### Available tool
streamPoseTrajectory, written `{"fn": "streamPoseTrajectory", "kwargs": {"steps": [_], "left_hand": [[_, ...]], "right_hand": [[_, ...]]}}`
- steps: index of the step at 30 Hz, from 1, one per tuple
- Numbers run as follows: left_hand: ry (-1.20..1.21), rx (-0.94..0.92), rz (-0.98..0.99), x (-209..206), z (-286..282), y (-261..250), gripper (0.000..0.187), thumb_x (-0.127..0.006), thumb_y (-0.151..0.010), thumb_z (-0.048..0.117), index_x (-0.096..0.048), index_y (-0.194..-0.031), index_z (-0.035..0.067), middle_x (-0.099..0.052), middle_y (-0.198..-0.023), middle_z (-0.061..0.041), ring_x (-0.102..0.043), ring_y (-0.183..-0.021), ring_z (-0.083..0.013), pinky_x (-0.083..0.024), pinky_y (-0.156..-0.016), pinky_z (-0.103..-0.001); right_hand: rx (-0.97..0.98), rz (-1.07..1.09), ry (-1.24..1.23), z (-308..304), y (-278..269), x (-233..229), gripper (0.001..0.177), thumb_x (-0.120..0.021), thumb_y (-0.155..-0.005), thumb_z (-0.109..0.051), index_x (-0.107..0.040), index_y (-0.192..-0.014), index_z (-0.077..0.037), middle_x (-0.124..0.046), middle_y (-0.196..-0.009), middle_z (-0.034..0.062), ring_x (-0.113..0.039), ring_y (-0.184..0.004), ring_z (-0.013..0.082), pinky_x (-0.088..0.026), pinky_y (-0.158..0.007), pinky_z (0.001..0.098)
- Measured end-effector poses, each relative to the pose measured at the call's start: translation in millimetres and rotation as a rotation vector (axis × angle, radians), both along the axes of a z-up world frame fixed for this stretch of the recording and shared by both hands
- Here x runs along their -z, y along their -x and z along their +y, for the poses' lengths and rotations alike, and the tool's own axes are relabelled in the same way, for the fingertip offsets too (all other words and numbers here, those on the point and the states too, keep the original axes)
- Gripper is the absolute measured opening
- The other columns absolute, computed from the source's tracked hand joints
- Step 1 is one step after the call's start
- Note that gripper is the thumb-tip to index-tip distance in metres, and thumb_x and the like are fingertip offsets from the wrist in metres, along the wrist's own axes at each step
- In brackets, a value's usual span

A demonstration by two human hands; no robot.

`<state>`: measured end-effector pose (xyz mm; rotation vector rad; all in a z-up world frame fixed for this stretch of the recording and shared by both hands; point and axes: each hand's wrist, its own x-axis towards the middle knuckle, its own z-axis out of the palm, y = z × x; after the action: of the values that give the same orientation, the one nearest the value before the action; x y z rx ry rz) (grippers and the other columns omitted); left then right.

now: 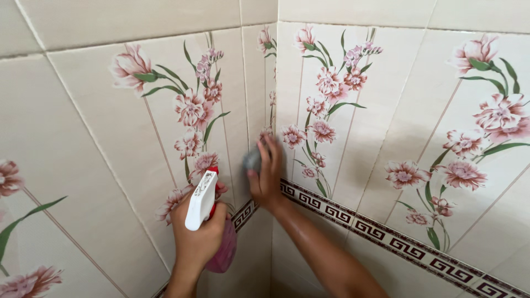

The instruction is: The person scrubs a tiled wall in a corner using a brush while holding a spray bottle in the other hand.

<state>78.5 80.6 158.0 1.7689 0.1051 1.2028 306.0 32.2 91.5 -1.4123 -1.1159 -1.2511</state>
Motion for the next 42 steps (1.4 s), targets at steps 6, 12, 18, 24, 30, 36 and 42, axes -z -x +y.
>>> {"fn": "streamPoseTrajectory", "kwargs": {"steps": [6,12,18,24,30,36,42], "left_hand": [[0.021,-0.015,0.029,1,1,0,0.029,-0.064,-0.076,-0.004,-0.074,-0.103,-0.001,-0.073,-0.075,-0.009,-0.068,-0.058,-0.013,-0.055,-0.056,-0.028],[-0.011,-0.02,0.037,2,3,1,0.029,-0.064,-0.075,-0.003,-0.073,-0.102,-0.001,-0.073,-0.076,-0.007,-0.07,-0.057,-0.012,-0.055,-0.055,-0.028],[0.016,-0.002,0.025,6,3,0,0.029,-0.065,-0.075,-0.003,-0.073,-0.104,-0.001,-0.074,-0.077,-0.009,-0.07,-0.057,-0.0127,-0.056,-0.055,-0.028],[0.02,0.003,0.039,4,2,-1,0.031,-0.064,-0.075,-0.004,-0.072,-0.104,-0.001,-0.075,-0.086,-0.007,-0.072,-0.057,-0.0124,-0.057,-0.055,-0.028],[-0.028,-0.024,0.032,3,2,-3,0.031,-0.064,-0.073,-0.004,-0.072,-0.103,0.0,-0.072,-0.076,-0.009,-0.07,-0.056,-0.0116,-0.054,-0.054,-0.028],[-0.066,-0.069,0.061,3,5,-6,0.032,-0.066,-0.074,-0.003,-0.073,-0.104,0.001,-0.067,-0.073,-0.011,-0.056,-0.058,-0.0138,-0.049,-0.058,-0.03],[-0.067,0.009,-0.061,5,9,-8,0.031,-0.065,-0.073,-0.001,-0.072,-0.103,0.001,-0.073,-0.084,-0.009,-0.064,-0.065,-0.0132,-0.053,-0.063,-0.029]], "right_hand": [[-0.005,-0.156,-0.067,12,-3,-183,0.058,-0.038,-0.115,-0.043,-0.031,-0.162,-0.011,-0.032,-0.167,0.0169,-0.031,-0.154,0.035,-0.023,-0.13,0.0518],[0.205,-0.077,-0.062,0,-22,-220,0.061,-0.043,-0.114,-0.046,-0.029,-0.164,-0.014,-0.041,-0.164,0.0158,-0.033,-0.157,0.035,-0.017,-0.133,0.0588],[0.434,0.133,0.005,-9,-14,-109,0.078,-0.057,-0.103,-0.042,-0.023,-0.161,-0.003,-0.051,-0.135,0.0241,-0.049,-0.118,0.0421,-0.032,-0.105,0.0563],[0.278,0.683,0.215,-12,-2,-2,0.081,-0.046,-0.101,-0.031,-0.008,-0.159,0.009,-0.041,-0.129,0.0253,-0.054,-0.104,0.0351,-0.045,-0.09,0.043],[0.06,0.386,0.035,-11,-3,32,0.072,-0.051,-0.107,-0.018,-0.013,-0.161,0.008,-0.04,-0.128,0.0251,-0.05,-0.112,0.0399,-0.042,-0.103,0.0475],[0.309,0.234,-0.003,-5,-16,-84,0.069,-0.061,-0.104,-0.025,-0.028,-0.161,-0.004,-0.039,-0.133,0.0286,-0.046,-0.12,0.0421,-0.041,-0.105,0.0512],[0.626,0.011,0.027,-2,-29,-226,0.061,-0.059,-0.106,-0.028,-0.034,-0.16,-0.011,-0.034,-0.142,0.0293,-0.042,-0.118,0.0401,-0.04,-0.101,0.0527]]}}
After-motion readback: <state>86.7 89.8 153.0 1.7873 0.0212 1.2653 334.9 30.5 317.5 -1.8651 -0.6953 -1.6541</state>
